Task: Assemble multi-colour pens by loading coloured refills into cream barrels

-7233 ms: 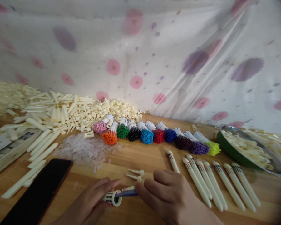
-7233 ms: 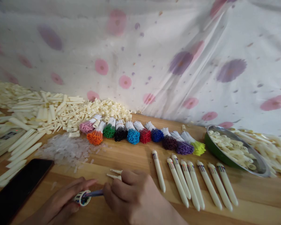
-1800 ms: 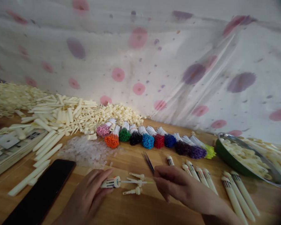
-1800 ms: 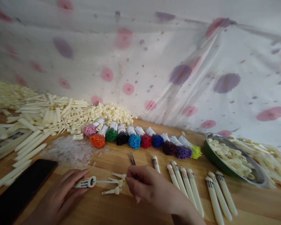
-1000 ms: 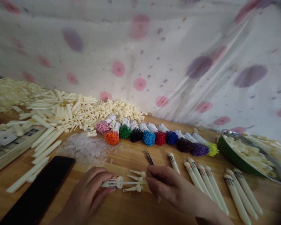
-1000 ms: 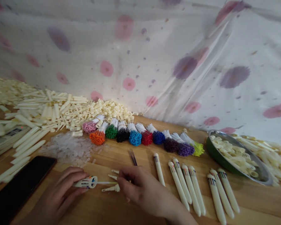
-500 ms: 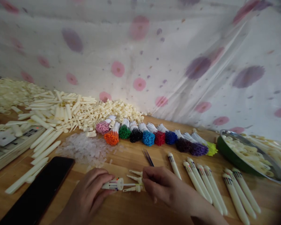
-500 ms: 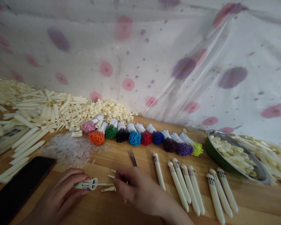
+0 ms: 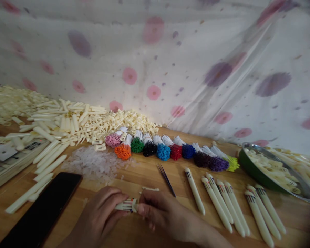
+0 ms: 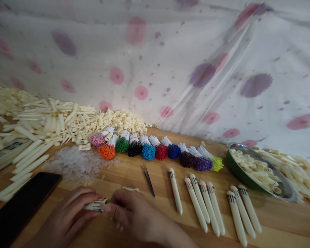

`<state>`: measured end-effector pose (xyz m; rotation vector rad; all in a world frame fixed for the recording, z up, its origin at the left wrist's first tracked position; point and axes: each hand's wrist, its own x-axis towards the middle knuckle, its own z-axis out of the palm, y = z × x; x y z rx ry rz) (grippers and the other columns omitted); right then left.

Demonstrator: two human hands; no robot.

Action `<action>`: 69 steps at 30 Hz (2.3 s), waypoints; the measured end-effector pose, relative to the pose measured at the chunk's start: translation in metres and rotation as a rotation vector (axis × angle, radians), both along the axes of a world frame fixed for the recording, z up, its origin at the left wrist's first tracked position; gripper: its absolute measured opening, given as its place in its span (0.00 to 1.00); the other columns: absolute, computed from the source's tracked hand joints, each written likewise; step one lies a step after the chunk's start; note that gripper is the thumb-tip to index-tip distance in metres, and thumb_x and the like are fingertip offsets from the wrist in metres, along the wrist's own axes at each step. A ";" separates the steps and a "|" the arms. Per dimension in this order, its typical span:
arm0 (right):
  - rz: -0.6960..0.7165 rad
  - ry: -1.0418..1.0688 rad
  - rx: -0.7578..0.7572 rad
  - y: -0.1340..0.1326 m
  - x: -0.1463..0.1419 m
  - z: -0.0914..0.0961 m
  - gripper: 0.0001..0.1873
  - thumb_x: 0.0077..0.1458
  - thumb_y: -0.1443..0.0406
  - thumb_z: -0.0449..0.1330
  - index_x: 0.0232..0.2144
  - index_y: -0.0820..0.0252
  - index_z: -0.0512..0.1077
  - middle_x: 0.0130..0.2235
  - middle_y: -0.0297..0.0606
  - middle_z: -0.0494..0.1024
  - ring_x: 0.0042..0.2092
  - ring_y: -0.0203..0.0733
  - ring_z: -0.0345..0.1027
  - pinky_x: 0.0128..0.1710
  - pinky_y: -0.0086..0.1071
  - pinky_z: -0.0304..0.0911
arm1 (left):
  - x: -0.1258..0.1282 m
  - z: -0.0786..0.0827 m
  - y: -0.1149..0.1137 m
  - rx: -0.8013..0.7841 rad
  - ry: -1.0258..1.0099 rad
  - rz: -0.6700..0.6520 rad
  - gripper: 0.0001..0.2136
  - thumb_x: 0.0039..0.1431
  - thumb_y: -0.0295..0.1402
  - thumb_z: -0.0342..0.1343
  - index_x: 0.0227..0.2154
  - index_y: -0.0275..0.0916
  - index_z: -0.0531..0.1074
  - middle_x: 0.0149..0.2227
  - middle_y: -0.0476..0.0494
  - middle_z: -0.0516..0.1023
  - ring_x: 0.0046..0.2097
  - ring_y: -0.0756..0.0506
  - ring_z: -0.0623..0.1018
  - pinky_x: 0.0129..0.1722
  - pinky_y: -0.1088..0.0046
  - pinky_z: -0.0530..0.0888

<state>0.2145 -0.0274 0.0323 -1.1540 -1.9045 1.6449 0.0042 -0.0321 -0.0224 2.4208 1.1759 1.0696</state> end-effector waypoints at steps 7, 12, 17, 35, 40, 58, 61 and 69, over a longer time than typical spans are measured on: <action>-0.176 -0.219 0.237 0.013 0.021 -0.011 0.20 0.60 0.51 0.46 0.26 0.59 0.61 0.24 0.31 0.66 0.26 0.33 0.60 0.25 0.25 0.53 | -0.002 0.000 0.002 0.010 -0.043 0.013 0.09 0.63 0.41 0.47 0.40 0.45 0.68 0.36 0.48 0.74 0.39 0.47 0.75 0.38 0.75 0.71; -0.431 -0.957 0.637 0.030 0.052 -0.038 0.07 0.55 0.62 0.57 0.30 0.60 0.64 0.31 0.39 0.74 0.33 0.44 0.69 0.28 0.30 0.54 | -0.006 -0.002 0.003 0.002 -0.067 0.009 0.08 0.61 0.38 0.51 0.41 0.46 0.69 0.37 0.49 0.75 0.39 0.47 0.75 0.39 0.77 0.72; -0.404 -0.999 0.696 0.036 0.062 -0.056 0.04 0.54 0.69 0.55 0.28 0.60 0.63 0.31 0.42 0.74 0.34 0.46 0.70 0.30 0.32 0.56 | -0.010 -0.002 0.004 -0.015 -0.066 0.017 0.09 0.61 0.37 0.50 0.43 0.47 0.68 0.39 0.49 0.76 0.41 0.47 0.76 0.41 0.78 0.72; -0.081 -0.482 1.276 -0.003 0.025 -0.001 0.12 0.64 0.66 0.47 0.40 0.61 0.70 0.28 0.35 0.73 0.28 0.39 0.61 0.26 0.32 0.52 | -0.009 0.000 0.005 -0.191 -0.168 -0.040 0.08 0.60 0.33 0.51 0.42 0.49 0.68 0.38 0.53 0.76 0.40 0.48 0.76 0.41 0.80 0.72; -0.083 -0.479 1.311 -0.002 0.024 0.001 0.15 0.65 0.68 0.44 0.39 0.63 0.70 0.27 0.36 0.73 0.28 0.39 0.58 0.25 0.32 0.50 | -0.009 -0.001 0.006 -0.163 -0.124 -0.058 0.10 0.60 0.32 0.52 0.44 0.49 0.68 0.40 0.51 0.76 0.42 0.48 0.76 0.42 0.79 0.71; -0.063 -0.487 1.312 -0.003 0.021 0.005 0.16 0.65 0.67 0.43 0.39 0.63 0.70 0.27 0.35 0.74 0.27 0.39 0.58 0.24 0.33 0.51 | -0.005 0.000 0.004 -0.204 -0.191 -0.072 0.09 0.61 0.33 0.51 0.43 0.50 0.68 0.38 0.50 0.75 0.41 0.46 0.75 0.41 0.75 0.71; -0.055 -0.489 1.324 -0.003 0.020 0.008 0.16 0.65 0.67 0.43 0.39 0.63 0.70 0.27 0.35 0.74 0.27 0.39 0.58 0.23 0.33 0.51 | -0.007 0.000 0.005 -0.199 -0.172 -0.076 0.09 0.61 0.33 0.51 0.44 0.50 0.68 0.39 0.51 0.75 0.41 0.47 0.75 0.41 0.76 0.71; -0.044 -0.450 1.286 -0.005 0.020 0.008 0.16 0.65 0.66 0.43 0.38 0.64 0.70 0.27 0.35 0.74 0.26 0.38 0.57 0.24 0.33 0.49 | -0.005 -0.002 0.004 -0.172 -0.187 -0.049 0.08 0.61 0.37 0.50 0.43 0.50 0.69 0.38 0.50 0.76 0.41 0.46 0.75 0.41 0.76 0.71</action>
